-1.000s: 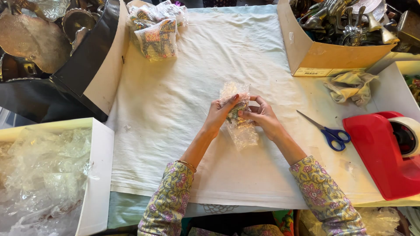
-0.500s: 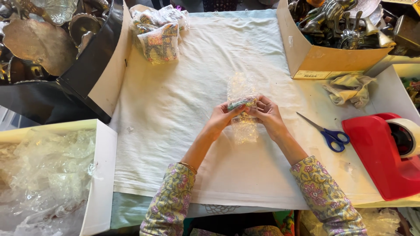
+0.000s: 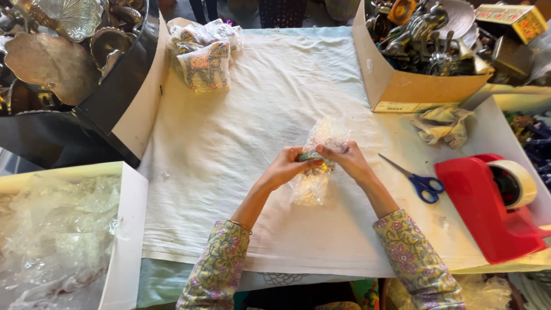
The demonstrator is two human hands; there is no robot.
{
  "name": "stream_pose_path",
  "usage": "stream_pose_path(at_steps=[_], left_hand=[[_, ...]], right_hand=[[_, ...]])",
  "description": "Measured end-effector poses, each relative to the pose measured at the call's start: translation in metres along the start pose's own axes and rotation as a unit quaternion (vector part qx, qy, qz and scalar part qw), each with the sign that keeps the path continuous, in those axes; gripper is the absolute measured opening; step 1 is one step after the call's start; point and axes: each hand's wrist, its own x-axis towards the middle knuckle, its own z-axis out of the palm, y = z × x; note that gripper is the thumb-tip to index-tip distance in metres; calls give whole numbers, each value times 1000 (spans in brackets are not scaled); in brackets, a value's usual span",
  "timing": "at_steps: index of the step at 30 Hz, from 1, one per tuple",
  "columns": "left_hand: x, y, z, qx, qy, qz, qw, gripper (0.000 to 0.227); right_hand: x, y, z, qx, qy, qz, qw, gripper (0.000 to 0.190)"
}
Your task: The person wipes a small, colorful glass decoration with a white cloth. They then cut a piece of bubble wrap using scissors, place the decoration on it, and wrap it securely. The wrapped item is placed on the table.
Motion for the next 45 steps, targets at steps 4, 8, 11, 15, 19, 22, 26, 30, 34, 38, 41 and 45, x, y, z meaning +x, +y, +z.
stream_pose_path(at_steps=[4,8,11,15,19,22,26,30,34,38,41,45], left_hand=[[-6,11,5,-15,-8,5,1000,30],[-4,9,5,18,-3,-19,1000,35],[1,-4,-1,-23,-2,-46,999,38],[5,-10,-1,-87,19,-38,995,38],[5,-6,5,-115,42,-24,992,37],[7,-11,9,-111,77,-13,991,38],[4,-2,11,-205,132,-23,969,38],[1,6,21,-136,173,-6,975,41],[-3,13,24,-178,169,-5,969,38],[-7,31,21,-98,179,13,979,42],[-23,62,14,200,252,69,944,49],[-10,44,3,-23,176,5,984,53]], right_hand=[[6,14,-9,-8,7,24,1000,33],[-1,-5,0,68,-6,-34,997,30],[0,4,7,72,8,-72,995,26],[2,17,11,-25,92,-80,992,22],[-3,0,15,-13,51,-123,991,23],[-1,5,10,-53,64,-55,995,20],[-1,-8,4,-5,-1,-185,983,54],[10,20,2,127,14,-44,991,85],[3,4,5,137,-7,-9,991,68],[5,8,2,177,-16,-13,984,59],[4,7,5,160,-24,-10,987,56],[-2,-10,17,158,-41,11,987,66]])
